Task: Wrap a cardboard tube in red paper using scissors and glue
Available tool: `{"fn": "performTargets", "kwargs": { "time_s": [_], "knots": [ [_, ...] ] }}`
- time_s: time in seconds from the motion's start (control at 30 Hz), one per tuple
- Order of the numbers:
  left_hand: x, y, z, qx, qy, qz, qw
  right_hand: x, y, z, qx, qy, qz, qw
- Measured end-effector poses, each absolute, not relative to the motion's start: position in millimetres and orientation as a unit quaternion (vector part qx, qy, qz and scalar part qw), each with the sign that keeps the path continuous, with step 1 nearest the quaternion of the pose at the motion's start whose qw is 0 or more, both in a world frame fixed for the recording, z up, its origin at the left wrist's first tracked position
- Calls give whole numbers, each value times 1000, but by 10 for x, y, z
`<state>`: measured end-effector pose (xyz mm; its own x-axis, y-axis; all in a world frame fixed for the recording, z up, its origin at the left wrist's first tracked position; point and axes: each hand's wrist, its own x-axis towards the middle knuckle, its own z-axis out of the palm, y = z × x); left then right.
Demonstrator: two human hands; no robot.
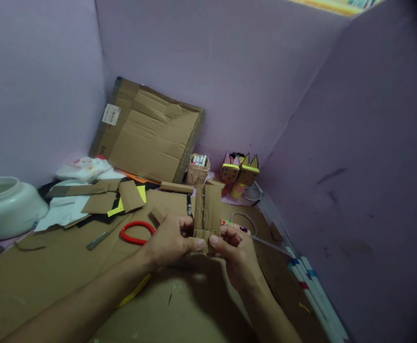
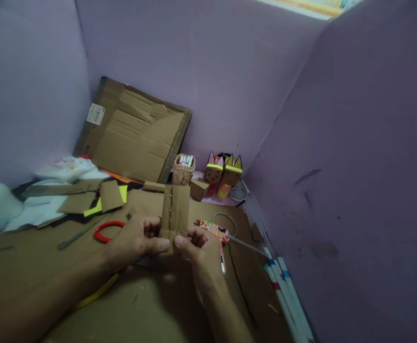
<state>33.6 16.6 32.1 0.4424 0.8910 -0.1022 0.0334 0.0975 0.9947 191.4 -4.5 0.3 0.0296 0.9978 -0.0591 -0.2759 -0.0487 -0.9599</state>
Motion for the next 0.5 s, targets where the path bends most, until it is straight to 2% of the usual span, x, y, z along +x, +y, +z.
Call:
{"fn": "performTargets", "kwargs": {
  "time_s": [0.2,0.4,0.5],
  "knots": [
    [330,160,308,554,401,336,647,1887,-76,24,-423,-428,573,557],
    [319,135,405,581,379,378,613,1850,-119,162,-424,-481,478,600],
    [315,141,401,554,387,378,633,1860,-120,166,-412,-461,534,576]
  ]
}}
